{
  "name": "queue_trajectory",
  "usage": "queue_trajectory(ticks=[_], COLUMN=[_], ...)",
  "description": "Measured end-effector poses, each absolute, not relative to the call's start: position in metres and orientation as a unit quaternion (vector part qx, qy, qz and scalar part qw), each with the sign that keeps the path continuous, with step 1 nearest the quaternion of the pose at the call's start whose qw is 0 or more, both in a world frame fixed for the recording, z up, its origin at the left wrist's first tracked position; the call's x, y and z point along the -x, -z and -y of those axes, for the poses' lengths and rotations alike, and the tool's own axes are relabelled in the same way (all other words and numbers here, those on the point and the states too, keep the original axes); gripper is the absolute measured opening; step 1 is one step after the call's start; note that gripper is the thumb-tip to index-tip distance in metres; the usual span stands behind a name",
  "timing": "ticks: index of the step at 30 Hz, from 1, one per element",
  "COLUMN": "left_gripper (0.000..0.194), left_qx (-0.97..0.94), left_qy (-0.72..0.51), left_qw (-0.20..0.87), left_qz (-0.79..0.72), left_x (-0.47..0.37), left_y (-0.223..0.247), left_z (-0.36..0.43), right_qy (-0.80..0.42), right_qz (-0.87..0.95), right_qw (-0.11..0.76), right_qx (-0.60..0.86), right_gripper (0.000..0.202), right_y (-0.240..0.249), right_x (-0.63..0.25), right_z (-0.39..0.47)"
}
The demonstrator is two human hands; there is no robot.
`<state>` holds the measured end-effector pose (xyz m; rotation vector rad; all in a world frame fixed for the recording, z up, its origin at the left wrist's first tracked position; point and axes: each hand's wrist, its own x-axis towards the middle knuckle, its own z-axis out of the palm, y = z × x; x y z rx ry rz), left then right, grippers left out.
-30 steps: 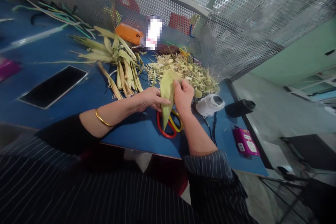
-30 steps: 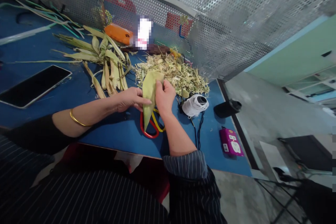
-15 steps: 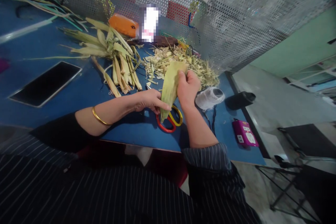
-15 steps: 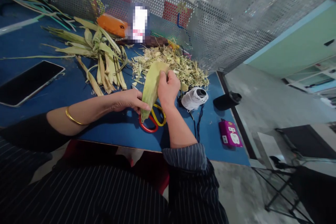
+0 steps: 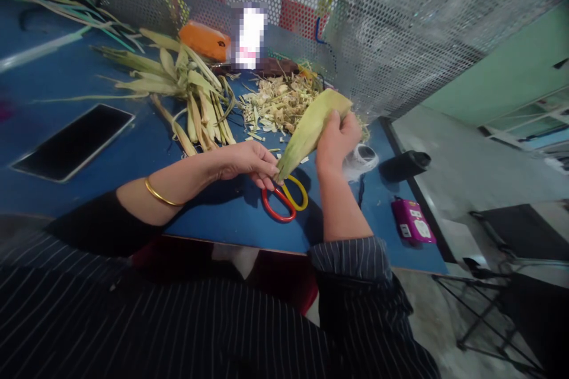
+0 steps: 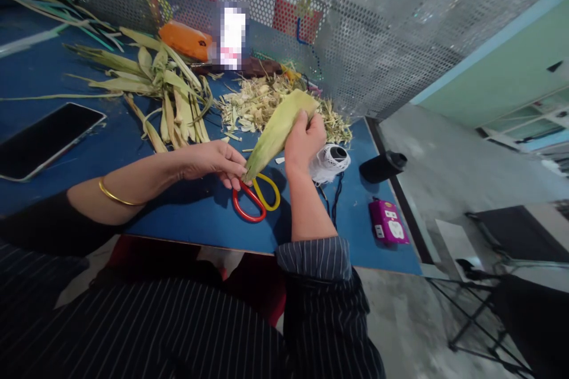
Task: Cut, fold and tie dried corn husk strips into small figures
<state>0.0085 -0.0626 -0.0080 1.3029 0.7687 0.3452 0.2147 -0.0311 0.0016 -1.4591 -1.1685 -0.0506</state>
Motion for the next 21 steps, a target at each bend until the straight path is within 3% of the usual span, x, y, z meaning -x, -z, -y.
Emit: queue_trajectory(ticks=[3,6,12,14,18,21], left_gripper=[0.025,0.027,0.034,0.043,0.045,0.033], left_qx=[-0.581,-0.611,-0.714,-0.695,-0.563,-0.482], left_qy=[-0.188,-0.261,-0.429,-0.464,-0.449,-0.494], left_qw=[0.702,0.616,0.224,0.272,0.56,0.581], left_qz=[-0.368,-0.422,-0.506,-0.477,-0.409,-0.431], left_x=[-0.008,-0.006,-0.001,-0.002,-0.01,-0.013], left_y=[0.009,0.01,0.004,0.002,0.004,0.007], left_z=[0.059,0.055,0.046,0.047,0.051,0.052], right_qy=[0.04,0.029,-0.095,-0.123,-0.179,-0.248], right_qz=[0.48,0.471,0.537,0.561,0.61,0.626], right_qw=[0.611,0.625,0.612,0.597,0.551,0.525], right_qx=[0.629,0.622,0.573,0.56,0.541,0.52], right_gripper=[0.033,0.033,0.031,0.029,0.031,0.028], right_y=[-0.004,-0.006,0.002,0.005,0.009,0.011], right_x=[-0.223,-0.226,-0.202,-0.189,-0.167,-0.159], right_z=[0.029,0.027,0.033,0.04,0.055,0.061])
